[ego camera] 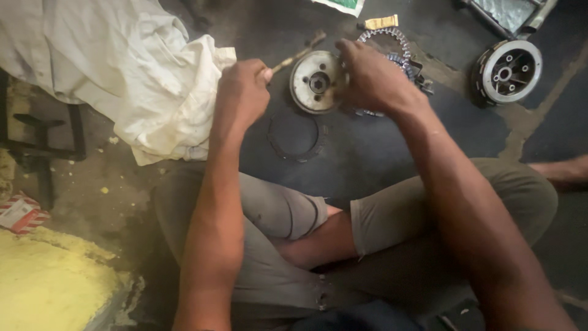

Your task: The person cleans several metal clutch plates and a clutch hub by hand using a small brush, then begins to stack the plates into the hub.

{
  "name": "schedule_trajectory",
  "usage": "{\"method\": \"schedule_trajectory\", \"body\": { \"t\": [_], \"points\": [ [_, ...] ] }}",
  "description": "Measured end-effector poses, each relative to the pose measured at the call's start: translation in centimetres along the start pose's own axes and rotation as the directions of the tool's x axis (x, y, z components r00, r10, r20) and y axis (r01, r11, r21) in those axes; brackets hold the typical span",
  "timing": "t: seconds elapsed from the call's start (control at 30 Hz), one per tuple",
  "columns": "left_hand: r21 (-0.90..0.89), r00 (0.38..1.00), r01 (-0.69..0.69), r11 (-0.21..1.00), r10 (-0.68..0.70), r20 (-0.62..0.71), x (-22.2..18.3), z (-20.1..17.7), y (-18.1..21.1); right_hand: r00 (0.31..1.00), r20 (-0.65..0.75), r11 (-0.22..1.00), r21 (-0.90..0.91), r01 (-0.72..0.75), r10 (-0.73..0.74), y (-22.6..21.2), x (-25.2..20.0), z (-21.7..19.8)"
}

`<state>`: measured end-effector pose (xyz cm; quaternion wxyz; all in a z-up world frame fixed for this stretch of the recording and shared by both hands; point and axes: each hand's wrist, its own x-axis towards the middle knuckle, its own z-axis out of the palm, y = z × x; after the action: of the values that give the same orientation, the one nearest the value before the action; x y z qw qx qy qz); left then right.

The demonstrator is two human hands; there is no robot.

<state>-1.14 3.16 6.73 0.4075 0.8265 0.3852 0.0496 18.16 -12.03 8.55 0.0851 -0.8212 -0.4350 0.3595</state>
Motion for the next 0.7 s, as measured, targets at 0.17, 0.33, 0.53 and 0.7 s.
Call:
{"method": "schedule_trajectory", "body": {
  "t": [0.17, 0.33, 0.53, 0.7],
  "points": [
    [0.076, 0.983, 0.048, 0.996, -0.061, 0.171, 0.3, 0.8, -0.1, 0.998, -0.032, 0.998, 0.024, -0.056, 0.057, 1.4, 0.4, -0.7],
    [0.154, 0.976, 0.094, 0.984, -0.122, 0.182, 0.7, 1.7, -0.7, 0.999, 0.031, 0.999, -0.016, -0.035, 0.035, 2.9, 1.2, 1.1],
    [0.199, 0.949, 0.051, 0.979, -0.110, 0.295, 1.3, 2.9, -1.6, 0.999, 0.014, 0.999, 0.029, -0.029, 0.029, 3.6, 1.5, 1.6],
    [0.206, 0.931, 0.057, 0.977, -0.127, 0.343, 1.3, 3.0, -1.3, 0.998, 0.041, 0.998, -0.005, -0.055, 0.055, 3.2, 1.4, 1.5]
  ]
}}
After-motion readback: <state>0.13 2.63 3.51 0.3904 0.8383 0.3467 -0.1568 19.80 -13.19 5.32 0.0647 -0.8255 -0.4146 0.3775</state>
